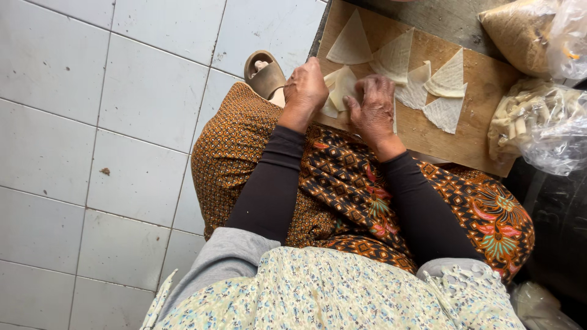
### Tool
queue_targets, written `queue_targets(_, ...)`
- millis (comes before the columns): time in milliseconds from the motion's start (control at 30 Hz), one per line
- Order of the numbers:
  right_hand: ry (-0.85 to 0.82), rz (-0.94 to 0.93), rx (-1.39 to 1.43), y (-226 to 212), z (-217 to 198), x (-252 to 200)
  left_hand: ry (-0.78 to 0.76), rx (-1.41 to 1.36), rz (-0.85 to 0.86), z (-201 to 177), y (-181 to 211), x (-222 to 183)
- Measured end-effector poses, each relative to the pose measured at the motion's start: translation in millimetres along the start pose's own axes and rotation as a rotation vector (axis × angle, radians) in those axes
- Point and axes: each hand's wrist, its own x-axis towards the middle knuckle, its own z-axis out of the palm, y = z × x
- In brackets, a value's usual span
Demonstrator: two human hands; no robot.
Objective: The person puts filling onto dough wrappers and rolls them into cylindrical shapes on a wooden board.
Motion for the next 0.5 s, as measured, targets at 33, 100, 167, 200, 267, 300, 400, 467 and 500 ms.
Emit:
queue_targets(33, -0.008, 0.007, 0.002, 0.0, 1.4, -0.7, 0.016, -0.006, -0.011, -1.0, -1.0, -2.5)
queue_targets(100, -0.064, 0.063, 0.044, 2.7, 2.5, -2.3, -0.010, 0.011, -0.029, -4.6, -2.6, -5.0)
queue_targets(167, -0.159, 0.160, 0.125, 8.3, -6.7, -1.5, -0.091, 0.057, -0.042, -8.6, -3.3, -5.3)
queue_targets(200, -0.150, 0.233, 0.275, 9.2, -13.6, 1.0, -0.065, 0.031, -0.031, -9.7, -3.0, -5.4)
queue_targets(267, -0.137, 0.382, 0.574, 9.0, -34.9, 5.1, -0.016, -0.023, -0.012, -9.1, -3.3, -7.5)
queue_targets(300, -0.065, 0.306, 0.535, 6.5, -43.9, 7.2, 0.003, -0.050, -0.006, -8.8, -3.6, -8.0)
queue_targets(400, 0.111, 0.033, 0.385, -1.9, -57.2, 9.6, 0.038, -0.106, 0.003, -7.9, -4.3, -9.5)
queue_targets(467, 0.172, -0.210, 0.237, -5.3, -53.5, 9.1, 0.038, -0.111, 0.001, -8.9, -4.3, -9.1)
queue_targets(500, 0.114, -0.288, 0.156, -8.2, -49.1, 5.6, 0.042, -0.112, -0.001, -9.1, -4.4, -9.7)
